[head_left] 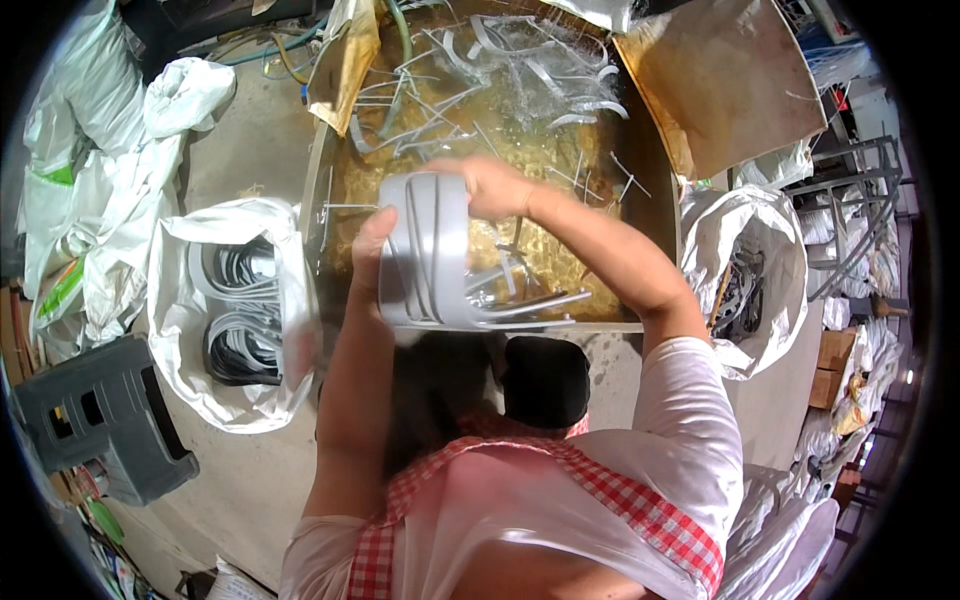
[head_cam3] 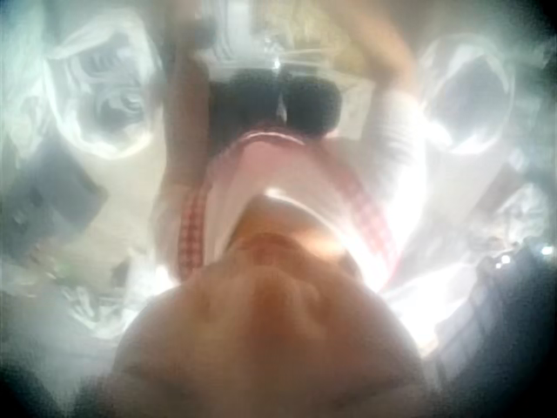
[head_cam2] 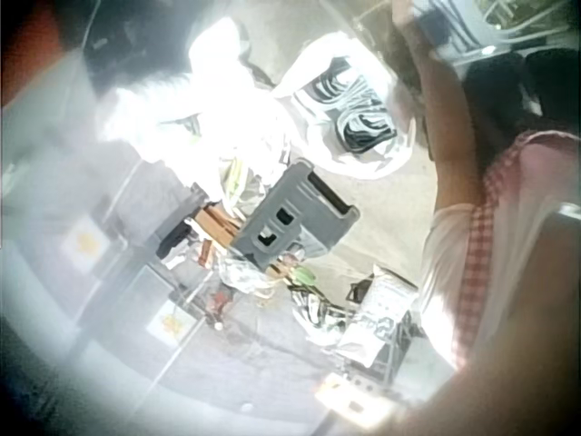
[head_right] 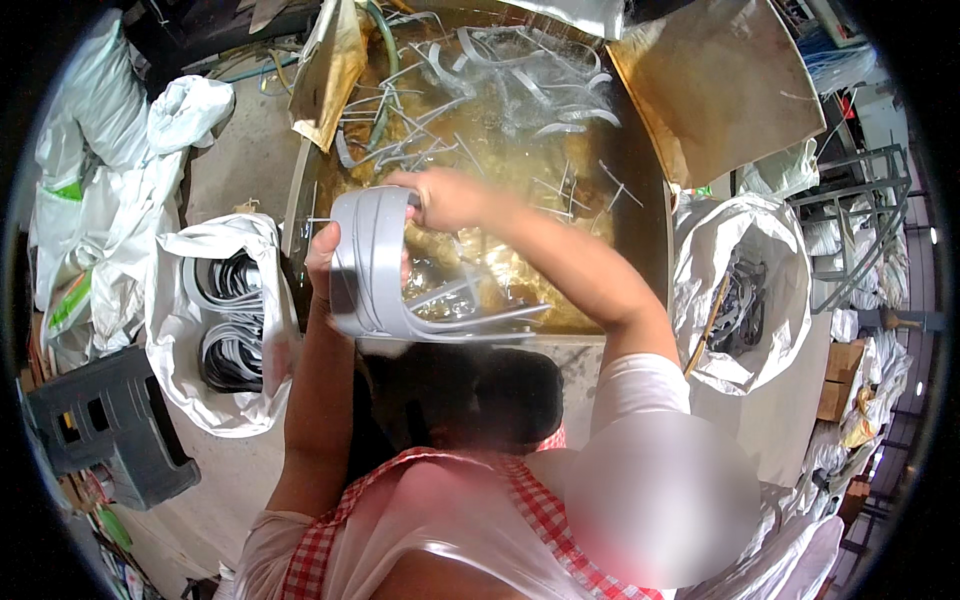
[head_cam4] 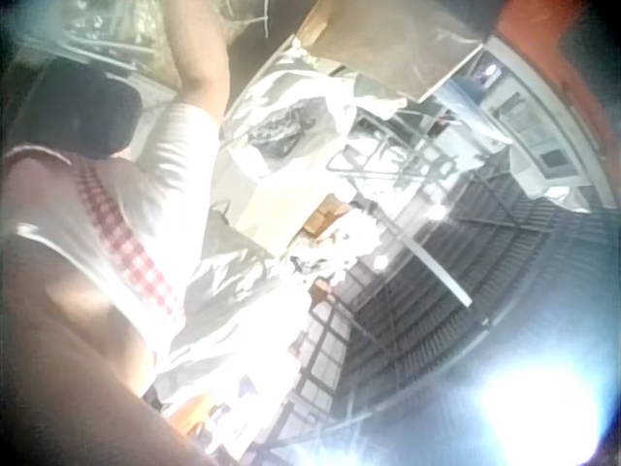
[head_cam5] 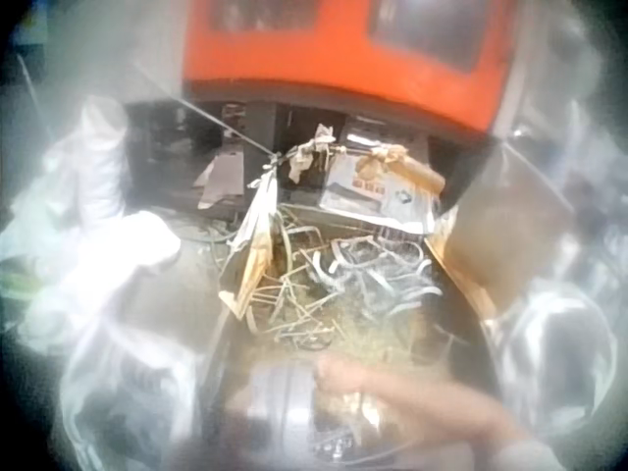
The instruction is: The person uses a wooden stick to move curved plastic components in a water tank, then picks them up by hand and places them into a white bag.
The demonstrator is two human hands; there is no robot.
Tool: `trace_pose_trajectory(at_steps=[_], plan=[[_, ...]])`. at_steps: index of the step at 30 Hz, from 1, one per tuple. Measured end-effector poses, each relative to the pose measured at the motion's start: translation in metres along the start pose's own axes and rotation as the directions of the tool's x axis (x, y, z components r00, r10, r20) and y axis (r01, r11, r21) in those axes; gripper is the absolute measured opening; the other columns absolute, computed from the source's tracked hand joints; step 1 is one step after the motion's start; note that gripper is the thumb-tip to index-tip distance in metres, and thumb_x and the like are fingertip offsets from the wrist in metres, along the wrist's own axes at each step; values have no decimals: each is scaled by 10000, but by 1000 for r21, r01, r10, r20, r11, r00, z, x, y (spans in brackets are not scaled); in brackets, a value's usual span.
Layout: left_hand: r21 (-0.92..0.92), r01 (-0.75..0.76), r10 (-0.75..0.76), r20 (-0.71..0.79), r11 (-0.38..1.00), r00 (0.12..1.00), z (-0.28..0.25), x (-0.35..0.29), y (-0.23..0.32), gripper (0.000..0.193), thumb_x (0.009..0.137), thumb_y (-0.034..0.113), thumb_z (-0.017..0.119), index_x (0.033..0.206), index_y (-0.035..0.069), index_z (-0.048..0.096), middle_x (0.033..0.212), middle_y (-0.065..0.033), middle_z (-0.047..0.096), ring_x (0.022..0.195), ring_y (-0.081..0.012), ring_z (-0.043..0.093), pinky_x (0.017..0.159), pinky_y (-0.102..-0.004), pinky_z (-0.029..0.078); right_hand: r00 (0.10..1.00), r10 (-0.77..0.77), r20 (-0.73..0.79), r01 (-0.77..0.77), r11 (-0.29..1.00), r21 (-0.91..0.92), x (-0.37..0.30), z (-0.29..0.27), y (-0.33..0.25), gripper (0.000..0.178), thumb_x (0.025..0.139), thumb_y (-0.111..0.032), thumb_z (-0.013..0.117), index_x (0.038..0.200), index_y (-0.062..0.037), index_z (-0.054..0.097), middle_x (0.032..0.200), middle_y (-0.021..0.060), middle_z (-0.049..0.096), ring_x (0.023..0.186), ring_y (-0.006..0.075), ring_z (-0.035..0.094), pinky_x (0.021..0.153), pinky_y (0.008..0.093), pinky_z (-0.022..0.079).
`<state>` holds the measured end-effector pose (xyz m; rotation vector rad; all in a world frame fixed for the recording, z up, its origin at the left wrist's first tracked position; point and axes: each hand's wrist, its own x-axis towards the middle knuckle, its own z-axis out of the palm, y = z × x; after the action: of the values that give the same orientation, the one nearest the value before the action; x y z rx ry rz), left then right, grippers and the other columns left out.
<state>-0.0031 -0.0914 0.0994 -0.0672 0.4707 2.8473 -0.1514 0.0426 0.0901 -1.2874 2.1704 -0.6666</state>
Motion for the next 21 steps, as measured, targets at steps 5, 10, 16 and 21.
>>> trace_pose_trajectory(at_steps=[5,10,16,21], plan=[[-9,48,-48,17,999,999,36,-6,-10,703,773,441,544,1239,-49,352,917,-204,579,662,-272,610,573,-367,518,982,-49,-180,54,998,23,-8,-1,-6,415,735,-197,634,1135,-197,523,951,111,632,864,286,611,752,378,467],[22,27,-29,123,999,992,-7,-3,-9,582,841,459,480,1205,6,442,897,-173,590,752,-250,611,643,-351,521,996,-13,-91,13,1000,1,-1,2,12,420,752,-139,630,1159,-188,537,924,103,638,845,247,618,737,363,464],[446,-116,366,-527,887,767,-91,22,36,648,911,525,280,1191,-43,416,1017,-216,592,899,-280,613,788,-390,517,947,152,-284,1,881,473,-8,-21,3,308,787,-71,582,1095,-69,565,964,105,627,868,191,598,761,322,467],[486,-205,352,-232,849,907,-24,27,-5,746,848,495,457,1365,50,154,1184,-180,429,1042,-348,495,865,-481,425,665,639,-386,-210,656,725,-4,-22,29,178,735,-6,595,912,-18,580,872,73,609,744,124,590,606,279,494]])
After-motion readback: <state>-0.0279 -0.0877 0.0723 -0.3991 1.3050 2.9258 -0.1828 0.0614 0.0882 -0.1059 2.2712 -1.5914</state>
